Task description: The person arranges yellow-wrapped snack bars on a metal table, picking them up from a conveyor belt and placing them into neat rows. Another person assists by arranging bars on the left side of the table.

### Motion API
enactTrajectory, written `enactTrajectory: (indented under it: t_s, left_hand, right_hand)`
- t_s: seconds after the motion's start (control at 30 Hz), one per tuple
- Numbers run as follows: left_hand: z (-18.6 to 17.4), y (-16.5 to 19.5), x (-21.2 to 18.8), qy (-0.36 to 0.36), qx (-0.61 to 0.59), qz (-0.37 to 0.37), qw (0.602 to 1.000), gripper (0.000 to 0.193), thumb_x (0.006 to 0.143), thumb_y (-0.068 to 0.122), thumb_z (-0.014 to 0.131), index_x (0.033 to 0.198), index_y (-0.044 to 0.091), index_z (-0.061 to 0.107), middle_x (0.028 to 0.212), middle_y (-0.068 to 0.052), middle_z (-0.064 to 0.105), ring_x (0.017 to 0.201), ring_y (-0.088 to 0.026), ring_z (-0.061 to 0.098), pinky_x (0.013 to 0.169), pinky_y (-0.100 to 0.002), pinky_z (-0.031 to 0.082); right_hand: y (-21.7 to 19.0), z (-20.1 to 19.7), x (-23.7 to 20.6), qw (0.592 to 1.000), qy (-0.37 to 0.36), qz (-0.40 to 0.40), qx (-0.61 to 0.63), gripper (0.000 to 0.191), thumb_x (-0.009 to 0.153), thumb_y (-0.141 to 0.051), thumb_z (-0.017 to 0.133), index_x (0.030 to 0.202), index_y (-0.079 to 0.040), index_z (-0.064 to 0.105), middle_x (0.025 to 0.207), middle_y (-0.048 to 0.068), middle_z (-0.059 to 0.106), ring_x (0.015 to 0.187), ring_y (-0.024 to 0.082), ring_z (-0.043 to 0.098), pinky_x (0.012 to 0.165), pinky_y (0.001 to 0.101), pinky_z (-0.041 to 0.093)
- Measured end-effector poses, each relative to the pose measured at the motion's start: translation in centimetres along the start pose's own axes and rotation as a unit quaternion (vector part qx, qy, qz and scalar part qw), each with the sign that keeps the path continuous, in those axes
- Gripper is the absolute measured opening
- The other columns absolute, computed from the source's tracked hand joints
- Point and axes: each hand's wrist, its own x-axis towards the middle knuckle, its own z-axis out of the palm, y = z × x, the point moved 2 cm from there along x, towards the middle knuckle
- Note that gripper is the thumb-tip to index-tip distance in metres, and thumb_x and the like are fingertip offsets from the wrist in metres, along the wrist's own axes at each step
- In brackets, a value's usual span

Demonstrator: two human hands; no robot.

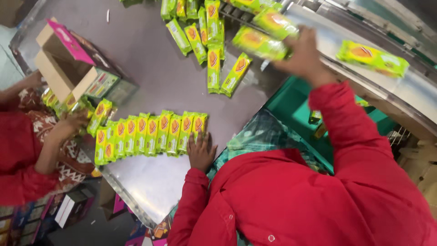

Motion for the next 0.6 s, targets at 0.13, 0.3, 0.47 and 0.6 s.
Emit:
enactTrajectory:
  t_s: [0.13,0.3,0.47,0.6]
  left_hand:
    - [0.3,-0.4,0.0,-0.004,-0.057,-0.011,0.998,0.092,0.084,0.069,0.063,0.153,0.012,0.045,0.16,-0.015,0.04,0.147,-0.047,0.029,0.118,-0.06,0.019]
    - [0.3,-0.4,0.3,0.027,-0.069,0.021,0.997,0.088,0.085,0.069,0.059,0.154,0.017,0.045,0.162,-0.015,0.037,0.149,-0.048,0.024,0.118,-0.06,0.017]
    - [0.5,0.1,0.7,-0.028,-0.016,-0.02,0.999,0.073,0.094,0.06,0.057,0.155,0.022,0.047,0.165,-0.015,0.037,0.151,-0.045,0.026,0.122,-0.058,0.017]
    - [0.3,1.2,1.1,0.002,-0.055,0.023,0.998,0.075,0.096,0.058,0.057,0.156,0.014,0.046,0.164,-0.016,0.039,0.153,-0.042,0.031,0.122,-0.059,0.019]
  right_hand:
    - [-12.4,8.4,-9.0,0.983,-0.169,0.037,0.054,0.064,0.063,-0.055,0.083,0.105,-0.008,0.073,0.109,0.026,0.06,0.114,0.046,0.053,0.109,0.0652,0.034]
    - [-24.7,14.6,-18.4,0.921,-0.183,-0.286,0.191,0.088,0.062,-0.029,0.078,0.144,-0.003,0.059,0.121,0.054,0.049,0.116,0.063,0.052,0.088,0.0548,0.051]
    - [-17.6,12.1,-10.7,0.941,-0.171,-0.219,0.196,0.039,0.065,-0.009,0.068,0.104,-0.004,0.068,0.101,0.019,0.064,0.098,0.042,0.063,0.083,0.0519,0.052]
    - [-5.4,3.7,-4.4,0.995,-0.002,-0.069,-0.075,0.051,0.069,-0.028,0.077,0.11,0.001,0.068,0.122,0.03,0.059,0.12,0.047,0.052,0.102,0.0621,0.043]
